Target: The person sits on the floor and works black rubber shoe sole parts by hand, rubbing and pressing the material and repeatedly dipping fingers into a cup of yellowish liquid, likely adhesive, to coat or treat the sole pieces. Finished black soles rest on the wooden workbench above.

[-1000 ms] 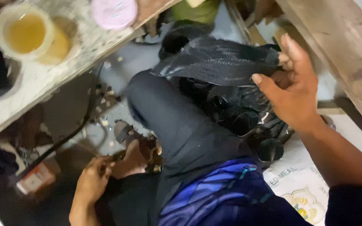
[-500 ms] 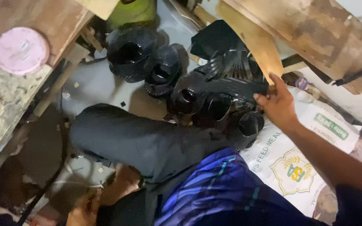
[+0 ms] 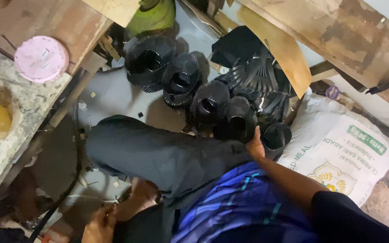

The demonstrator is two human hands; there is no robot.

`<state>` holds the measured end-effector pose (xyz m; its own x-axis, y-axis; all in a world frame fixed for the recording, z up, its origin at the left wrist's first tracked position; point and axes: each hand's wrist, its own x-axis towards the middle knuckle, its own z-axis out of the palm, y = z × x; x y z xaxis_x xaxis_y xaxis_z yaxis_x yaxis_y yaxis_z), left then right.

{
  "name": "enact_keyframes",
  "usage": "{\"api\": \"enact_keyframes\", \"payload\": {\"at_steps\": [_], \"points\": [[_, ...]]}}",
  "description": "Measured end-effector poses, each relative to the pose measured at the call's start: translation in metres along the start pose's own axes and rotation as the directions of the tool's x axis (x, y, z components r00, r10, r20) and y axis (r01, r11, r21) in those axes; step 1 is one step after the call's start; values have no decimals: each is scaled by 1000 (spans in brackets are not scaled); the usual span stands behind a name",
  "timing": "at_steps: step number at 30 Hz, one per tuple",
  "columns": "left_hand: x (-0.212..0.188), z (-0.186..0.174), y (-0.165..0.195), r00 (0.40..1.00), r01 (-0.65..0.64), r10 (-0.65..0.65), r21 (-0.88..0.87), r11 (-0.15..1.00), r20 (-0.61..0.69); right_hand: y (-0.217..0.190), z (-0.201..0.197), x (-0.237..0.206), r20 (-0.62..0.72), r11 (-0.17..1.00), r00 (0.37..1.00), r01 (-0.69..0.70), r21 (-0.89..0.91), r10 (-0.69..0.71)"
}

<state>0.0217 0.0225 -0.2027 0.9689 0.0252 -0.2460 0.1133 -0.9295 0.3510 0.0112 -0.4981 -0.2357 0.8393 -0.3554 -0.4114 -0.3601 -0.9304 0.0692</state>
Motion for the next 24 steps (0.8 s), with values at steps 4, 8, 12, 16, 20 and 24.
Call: {"api": "enact_keyframes", "payload": {"at_steps": [4,8,12,16,20,24], "points": [[-1,0,-2,1000,8,-9,20,1000,5,-4,-3,8,297,879,927,328,-347,-229],[3,-5,-5,997,-64,68,-133,989,24,2,-9,1,359,929,918,-267,255,166],[5,-11,-1,994,30,-17,-118,993,110,13,-26,4,320,770,894,-437,464,314],[7,-8,0,988,89,-75,-104,991,134,24,-35,32,176,640,886,-436,632,429],[12,-3,-5,994,-20,30,-100,995,105,18,-23,74,223,749,872,-488,448,435],[11,-3,-7,991,-96,106,-123,988,82,17,-5,95,154,885,909,-414,211,388]]}}
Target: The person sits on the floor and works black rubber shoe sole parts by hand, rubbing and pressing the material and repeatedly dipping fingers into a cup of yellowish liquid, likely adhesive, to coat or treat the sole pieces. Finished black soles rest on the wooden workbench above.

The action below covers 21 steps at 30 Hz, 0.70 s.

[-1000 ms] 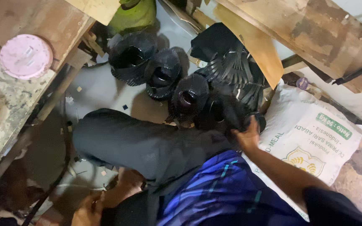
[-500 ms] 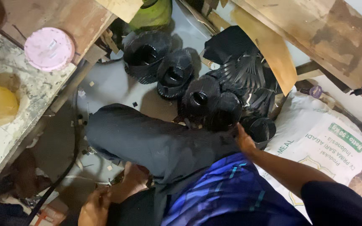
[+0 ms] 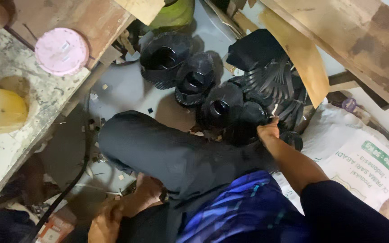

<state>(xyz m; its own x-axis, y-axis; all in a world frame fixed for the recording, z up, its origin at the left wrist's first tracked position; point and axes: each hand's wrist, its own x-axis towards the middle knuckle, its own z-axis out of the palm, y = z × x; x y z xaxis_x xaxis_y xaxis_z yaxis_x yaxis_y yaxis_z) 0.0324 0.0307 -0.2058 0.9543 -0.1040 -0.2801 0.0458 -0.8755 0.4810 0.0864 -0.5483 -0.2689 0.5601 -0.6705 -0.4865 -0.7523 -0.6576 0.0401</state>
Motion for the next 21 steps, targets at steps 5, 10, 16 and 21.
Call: {"api": "enact_keyframes", "payload": {"at_steps": [5,10,16,21], "points": [[0,3,4,994,110,-110,7,994,-2,26,3,-1,-51,908,952,271,-321,-302],[7,2,0,997,58,-57,-7,998,45,23,-7,-16,88,995,992,96,-13,-94],[12,-12,23,974,199,-205,63,978,102,-11,-51,-38,-352,868,888,404,289,-296],[40,-59,67,981,118,-140,-161,980,-135,-73,-88,-41,-371,724,746,651,229,-553]]}}
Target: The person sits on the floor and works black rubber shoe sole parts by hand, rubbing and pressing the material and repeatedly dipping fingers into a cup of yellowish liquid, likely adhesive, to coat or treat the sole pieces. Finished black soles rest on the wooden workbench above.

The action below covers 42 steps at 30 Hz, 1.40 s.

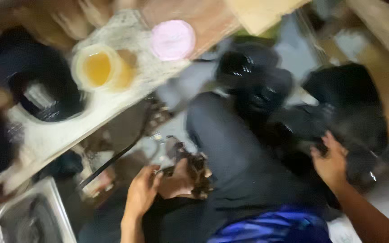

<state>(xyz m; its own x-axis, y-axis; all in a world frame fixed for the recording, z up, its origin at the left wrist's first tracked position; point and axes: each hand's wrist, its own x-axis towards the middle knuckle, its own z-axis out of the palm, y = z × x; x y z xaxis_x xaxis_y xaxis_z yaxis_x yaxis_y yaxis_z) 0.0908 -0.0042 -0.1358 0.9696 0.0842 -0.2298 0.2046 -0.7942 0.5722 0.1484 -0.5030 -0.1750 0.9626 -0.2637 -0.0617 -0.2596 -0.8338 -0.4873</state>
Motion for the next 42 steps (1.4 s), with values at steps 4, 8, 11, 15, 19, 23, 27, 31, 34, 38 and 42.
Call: {"api": "enact_keyframes", "payload": {"at_steps": [4,8,11,15,19,23,27,31,34,38,42], "points": [[31,-53,31,970,-69,64,-16,997,-236,-58,7,31,104,958,994,-7,286,-24],[65,-107,40,862,-111,111,29,993,-494,-98,11,48,67,953,984,144,267,-167],[91,-145,34,801,-2,8,11,1000,-598,-123,11,60,89,977,973,211,22,-213],[105,-169,21,779,90,-42,46,995,-626,-131,15,61,70,969,968,246,-34,-243],[110,-165,11,696,-18,121,152,988,-708,-131,21,61,55,954,953,298,10,-298],[117,-161,1,697,29,35,77,997,-716,-142,20,78,224,915,889,378,137,-401],[115,-160,-5,670,-54,43,9,998,-741,-155,17,82,216,911,888,375,171,-406],[111,-164,-9,649,-59,-17,-72,996,-761,-170,15,81,239,912,882,373,174,-406],[110,-171,-15,647,-62,-3,-57,996,-762,-181,16,81,236,895,866,401,197,-440],[110,-173,-27,678,-98,-56,-166,981,-733,-197,24,63,68,856,887,419,303,-458],[110,-172,-40,708,-99,-375,-610,786,-598,-201,27,50,59,870,901,396,294,-431]]}}
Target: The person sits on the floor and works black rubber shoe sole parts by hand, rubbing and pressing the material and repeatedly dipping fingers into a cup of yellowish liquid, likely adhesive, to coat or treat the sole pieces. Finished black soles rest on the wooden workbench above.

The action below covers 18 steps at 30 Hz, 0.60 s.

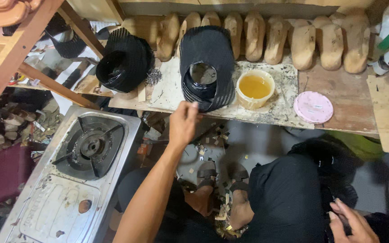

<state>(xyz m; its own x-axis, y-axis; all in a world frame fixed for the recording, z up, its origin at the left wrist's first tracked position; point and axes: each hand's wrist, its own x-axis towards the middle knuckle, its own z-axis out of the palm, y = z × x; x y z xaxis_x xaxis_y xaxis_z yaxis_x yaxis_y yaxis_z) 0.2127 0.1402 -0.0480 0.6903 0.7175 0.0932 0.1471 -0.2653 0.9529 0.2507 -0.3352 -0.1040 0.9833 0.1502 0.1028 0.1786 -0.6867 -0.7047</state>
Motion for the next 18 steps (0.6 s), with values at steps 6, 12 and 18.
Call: {"api": "enact_keyframes", "payload": {"at_steps": [6,12,18], "points": [[-37,-27,-39,980,95,-175,-563,821,-90,-1,-1,-1,47,997,997,53,57,-56],[-119,-35,-89,990,-140,108,-535,833,-90,-57,-5,32,235,973,944,225,55,-232],[-203,-37,-83,803,591,-480,-584,557,354,-167,5,96,295,768,720,633,94,-629]]}}
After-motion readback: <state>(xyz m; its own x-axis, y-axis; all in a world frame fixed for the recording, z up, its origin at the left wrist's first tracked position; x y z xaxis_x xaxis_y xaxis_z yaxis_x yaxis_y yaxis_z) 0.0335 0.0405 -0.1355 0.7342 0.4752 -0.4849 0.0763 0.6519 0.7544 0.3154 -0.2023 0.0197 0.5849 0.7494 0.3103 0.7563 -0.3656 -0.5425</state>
